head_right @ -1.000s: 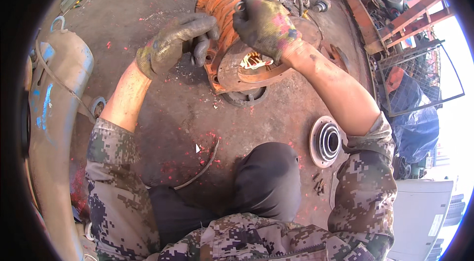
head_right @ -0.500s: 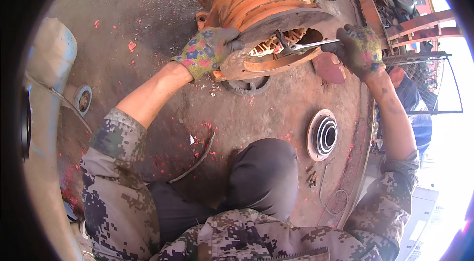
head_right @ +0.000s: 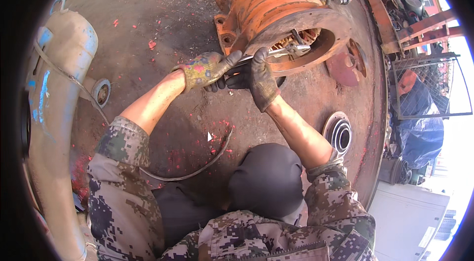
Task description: The person is working on a large, rusty mechanical part, likely a differential housing, using a wrench to tighten or loosen bolts. They manipulate the part, turning it over and adjusting its position while seated on the floor.
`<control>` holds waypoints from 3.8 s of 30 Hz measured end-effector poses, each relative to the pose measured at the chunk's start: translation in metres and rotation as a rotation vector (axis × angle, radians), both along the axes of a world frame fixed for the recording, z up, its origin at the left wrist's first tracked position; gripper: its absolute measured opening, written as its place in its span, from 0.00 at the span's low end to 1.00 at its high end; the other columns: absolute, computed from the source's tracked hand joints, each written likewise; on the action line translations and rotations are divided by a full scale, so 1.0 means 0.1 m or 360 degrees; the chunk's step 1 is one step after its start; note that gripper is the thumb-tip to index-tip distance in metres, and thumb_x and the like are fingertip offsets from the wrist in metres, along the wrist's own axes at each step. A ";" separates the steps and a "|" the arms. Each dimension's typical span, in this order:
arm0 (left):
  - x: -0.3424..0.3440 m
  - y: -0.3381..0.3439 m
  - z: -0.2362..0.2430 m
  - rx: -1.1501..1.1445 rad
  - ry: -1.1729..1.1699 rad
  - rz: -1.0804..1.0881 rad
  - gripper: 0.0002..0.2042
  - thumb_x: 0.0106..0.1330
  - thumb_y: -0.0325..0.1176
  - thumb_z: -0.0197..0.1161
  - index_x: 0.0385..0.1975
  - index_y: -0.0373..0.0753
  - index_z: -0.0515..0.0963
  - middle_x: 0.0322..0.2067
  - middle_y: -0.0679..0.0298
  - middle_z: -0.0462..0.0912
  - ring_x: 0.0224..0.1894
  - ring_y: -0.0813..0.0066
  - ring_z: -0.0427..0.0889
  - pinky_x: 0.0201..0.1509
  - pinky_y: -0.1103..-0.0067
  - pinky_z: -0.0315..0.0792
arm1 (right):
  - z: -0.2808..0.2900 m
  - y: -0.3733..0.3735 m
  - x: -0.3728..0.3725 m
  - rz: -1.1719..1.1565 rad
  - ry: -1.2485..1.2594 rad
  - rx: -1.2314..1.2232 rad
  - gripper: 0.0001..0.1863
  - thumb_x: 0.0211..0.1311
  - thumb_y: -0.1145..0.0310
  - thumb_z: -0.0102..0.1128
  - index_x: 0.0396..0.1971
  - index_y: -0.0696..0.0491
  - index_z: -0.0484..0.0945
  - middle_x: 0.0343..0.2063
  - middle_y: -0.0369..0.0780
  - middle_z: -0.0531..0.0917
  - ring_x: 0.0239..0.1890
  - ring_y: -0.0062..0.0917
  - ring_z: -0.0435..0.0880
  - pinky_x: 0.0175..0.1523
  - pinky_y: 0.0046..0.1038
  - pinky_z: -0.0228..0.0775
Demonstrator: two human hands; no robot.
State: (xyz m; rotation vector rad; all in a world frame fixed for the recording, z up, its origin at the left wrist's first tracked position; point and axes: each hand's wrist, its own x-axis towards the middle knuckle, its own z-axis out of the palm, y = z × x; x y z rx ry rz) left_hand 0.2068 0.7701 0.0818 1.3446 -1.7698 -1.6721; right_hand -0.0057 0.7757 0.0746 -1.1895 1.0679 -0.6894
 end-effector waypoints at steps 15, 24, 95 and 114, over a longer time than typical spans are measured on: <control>0.12 0.24 0.25 -0.0050 0.0657 0.0192 0.10 0.70 0.35 0.57 0.35 0.35 0.79 0.16 0.65 0.77 0.15 0.75 0.77 0.18 0.78 0.69 | 1.58 -0.26 0.76 0.1754 0.1876 -0.1159 0.42 0.55 0.66 0.67 0.72 0.51 0.63 0.53 0.51 0.85 0.61 0.44 0.81 0.60 0.41 0.74; -0.05 -0.33 0.65 -0.0560 0.1281 0.0535 0.16 0.74 0.45 0.60 0.49 0.38 0.78 0.34 0.67 0.81 0.41 0.77 0.83 0.44 0.78 0.76 | 2.40 -0.73 -0.22 0.0431 0.0758 -0.1124 0.21 0.75 0.70 0.59 0.65 0.52 0.77 0.21 0.28 0.73 0.22 0.11 0.73 0.27 0.19 0.68; -0.40 -0.34 -0.18 -0.1485 -0.0080 0.0596 0.13 0.72 0.40 0.59 0.44 0.37 0.80 0.37 0.49 0.84 0.44 0.49 0.84 0.48 0.60 0.76 | 2.54 -0.69 -0.59 0.1132 0.2700 -0.2948 0.19 0.51 0.49 0.72 0.25 0.51 0.80 0.29 0.37 0.81 0.39 0.35 0.81 0.45 0.39 0.72; -0.42 -0.39 0.20 -0.1053 -0.0062 0.0396 0.18 0.76 0.48 0.58 0.39 0.36 0.81 0.33 0.51 0.84 0.39 0.51 0.85 0.43 0.62 0.76 | -0.26 0.05 -0.19 0.0198 -0.1259 -0.0059 0.16 0.77 0.54 0.50 0.53 0.49 0.76 0.45 0.37 0.84 0.58 0.39 0.82 0.66 0.53 0.75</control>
